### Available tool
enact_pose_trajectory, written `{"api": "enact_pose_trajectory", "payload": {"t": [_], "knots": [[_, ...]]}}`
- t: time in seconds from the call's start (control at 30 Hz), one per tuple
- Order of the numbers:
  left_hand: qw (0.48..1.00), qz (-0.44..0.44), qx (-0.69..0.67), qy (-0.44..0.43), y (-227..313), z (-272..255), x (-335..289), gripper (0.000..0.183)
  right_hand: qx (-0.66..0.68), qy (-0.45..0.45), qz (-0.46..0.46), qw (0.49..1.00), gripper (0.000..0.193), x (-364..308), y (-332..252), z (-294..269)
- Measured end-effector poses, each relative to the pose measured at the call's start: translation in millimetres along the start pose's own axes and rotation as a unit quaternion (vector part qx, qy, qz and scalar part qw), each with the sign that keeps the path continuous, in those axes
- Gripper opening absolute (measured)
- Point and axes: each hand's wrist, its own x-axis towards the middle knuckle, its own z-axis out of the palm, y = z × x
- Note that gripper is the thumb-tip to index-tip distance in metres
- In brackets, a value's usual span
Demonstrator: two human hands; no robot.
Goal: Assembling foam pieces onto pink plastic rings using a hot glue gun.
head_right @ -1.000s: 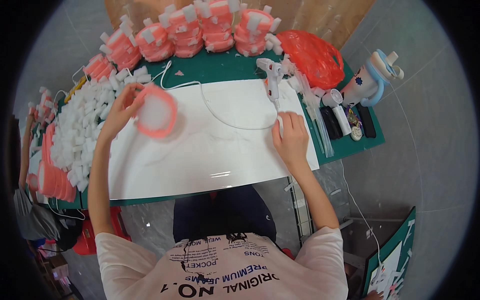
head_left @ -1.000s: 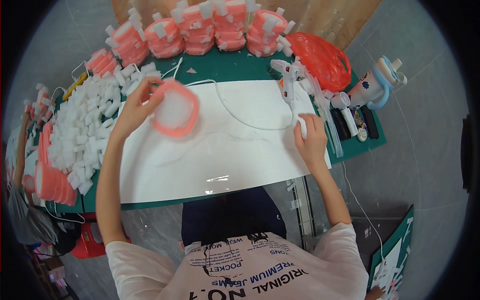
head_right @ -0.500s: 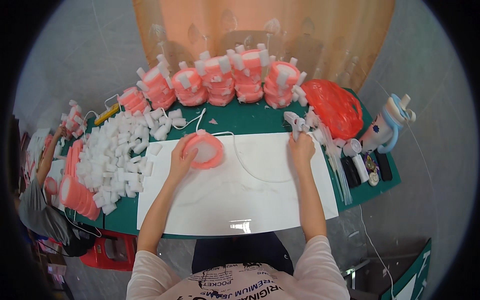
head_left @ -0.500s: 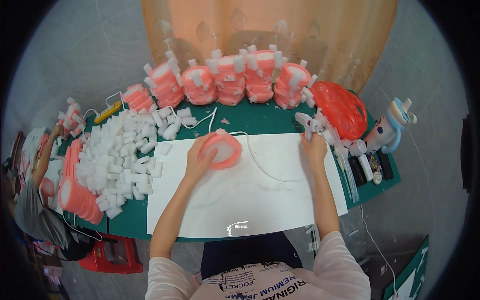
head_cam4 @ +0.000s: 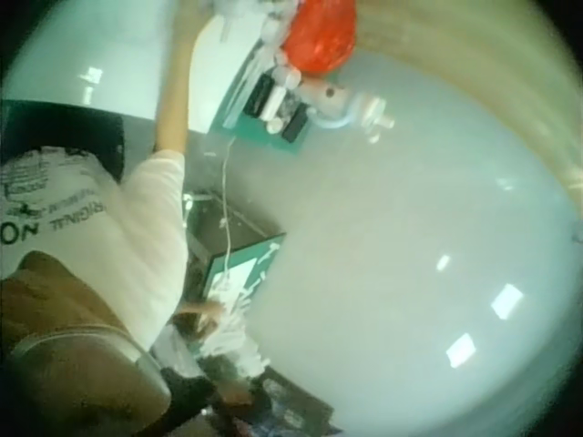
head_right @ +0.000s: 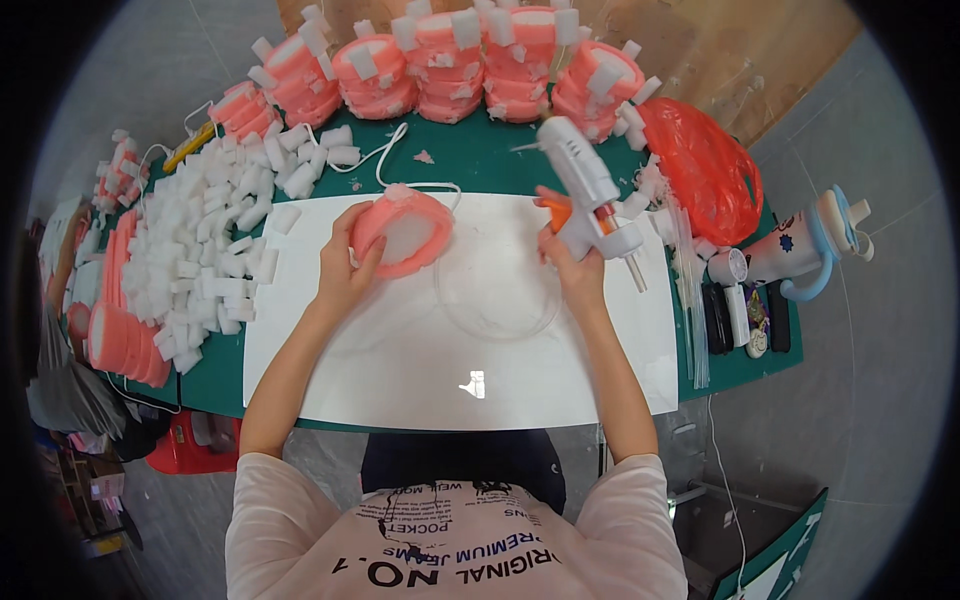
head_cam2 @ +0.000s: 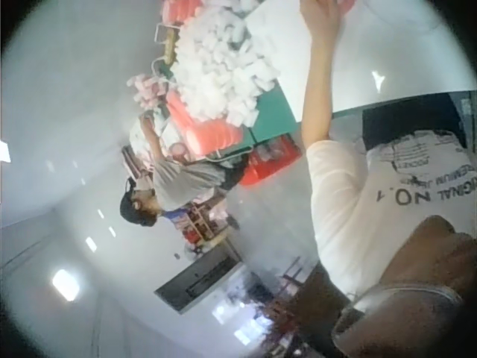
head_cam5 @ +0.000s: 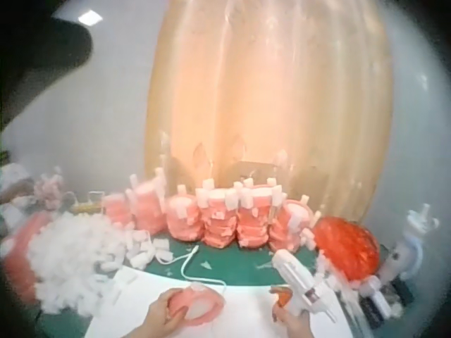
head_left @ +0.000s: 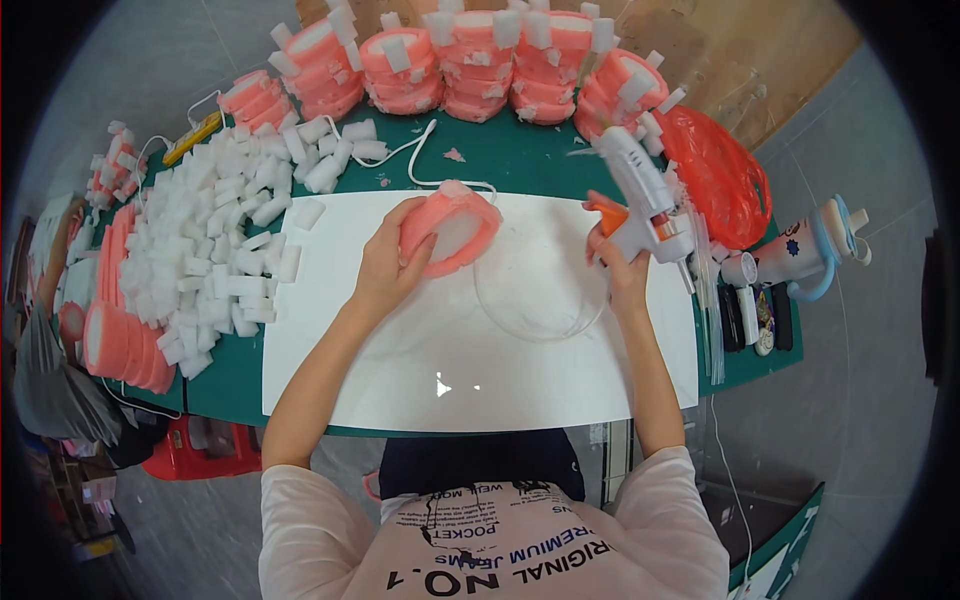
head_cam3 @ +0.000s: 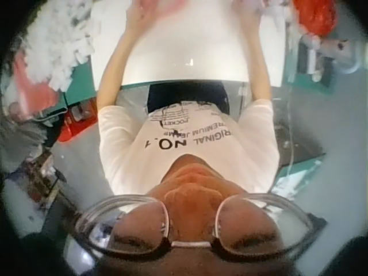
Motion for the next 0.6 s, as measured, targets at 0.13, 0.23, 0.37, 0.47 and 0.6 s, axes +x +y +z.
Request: {"api": "enact_pose_trajectory", "payload": {"t": [0.13,0.23,0.37,0.47,0.6], "knots": [[0.998,0.029,0.035,0.032,-6.3,-0.9,-1.8,0.039,0.095,-0.110,0.082,0.986,0.037,-13.0,-2.0,6.7],[0.998,0.033,0.048,0.024,-1.7,0.1,-1.8,0.039,0.107,-0.201,0.106,0.968,0.036,-19.7,10.9,3.6],[0.995,0.069,0.078,-0.006,9.2,0.4,2.0,0.040,0.054,-0.237,0.053,0.969,0.035,-24.9,20.6,3.1],[0.992,0.091,0.089,-0.011,10.6,0.3,2.9,0.039,0.067,-0.212,0.130,0.966,0.036,-25.8,14.2,4.6],[0.992,0.085,0.093,0.005,11.4,-0.8,3.3,0.040,0.064,-0.204,0.145,0.966,0.035,-23.0,14.1,4.6]]}}
